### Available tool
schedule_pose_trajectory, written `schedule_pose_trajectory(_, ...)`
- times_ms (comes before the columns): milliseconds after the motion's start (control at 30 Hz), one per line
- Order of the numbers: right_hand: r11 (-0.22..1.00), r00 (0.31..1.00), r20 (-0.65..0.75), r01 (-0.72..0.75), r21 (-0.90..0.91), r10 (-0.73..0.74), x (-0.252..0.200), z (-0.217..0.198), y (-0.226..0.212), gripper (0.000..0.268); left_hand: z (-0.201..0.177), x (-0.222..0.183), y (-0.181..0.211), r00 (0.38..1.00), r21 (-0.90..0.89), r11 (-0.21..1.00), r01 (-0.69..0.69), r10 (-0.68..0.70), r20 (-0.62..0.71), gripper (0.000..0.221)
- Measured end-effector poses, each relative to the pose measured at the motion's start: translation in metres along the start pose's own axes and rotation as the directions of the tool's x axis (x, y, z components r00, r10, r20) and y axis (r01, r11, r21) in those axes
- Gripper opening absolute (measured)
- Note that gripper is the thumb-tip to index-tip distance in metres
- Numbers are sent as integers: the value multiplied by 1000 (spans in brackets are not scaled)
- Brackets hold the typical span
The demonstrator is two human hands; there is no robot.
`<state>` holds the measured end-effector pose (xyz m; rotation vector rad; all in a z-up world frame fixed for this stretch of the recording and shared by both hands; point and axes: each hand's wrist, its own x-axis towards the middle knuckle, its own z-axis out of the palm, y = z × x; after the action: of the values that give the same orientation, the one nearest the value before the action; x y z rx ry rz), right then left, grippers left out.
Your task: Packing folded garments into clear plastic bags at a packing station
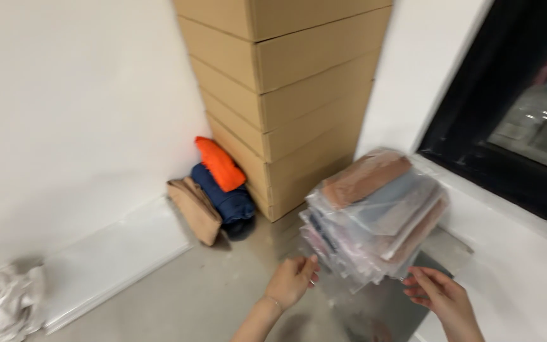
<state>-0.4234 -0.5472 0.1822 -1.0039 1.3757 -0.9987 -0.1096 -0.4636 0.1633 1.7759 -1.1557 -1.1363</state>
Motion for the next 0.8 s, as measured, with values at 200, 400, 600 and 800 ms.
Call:
schedule_pose_trajectory(200, 973, 972, 32, -232, 11, 232, 42, -5, -61, 39, 67, 42, 126, 710, 755, 370, -541, 683, 173, 120)
schedule_pose_trajectory(400, 964, 935, 246, -267, 11, 256, 62, -22, -88, 51, 89, 130, 123, 758, 798, 148, -584, 450, 471, 62)
schedule_pose_trajectory(600, 980, 873, 457, -201, 11, 174, 83, -20, -71, 56, 10, 104, 190, 778, 554, 779, -294, 531, -335, 35)
schedule_pose_trajectory(800, 993, 759, 647, -119, 24, 76, 47, 21, -77, 57, -91, -23, 215, 690, 194, 941, -276, 335, -642, 44)
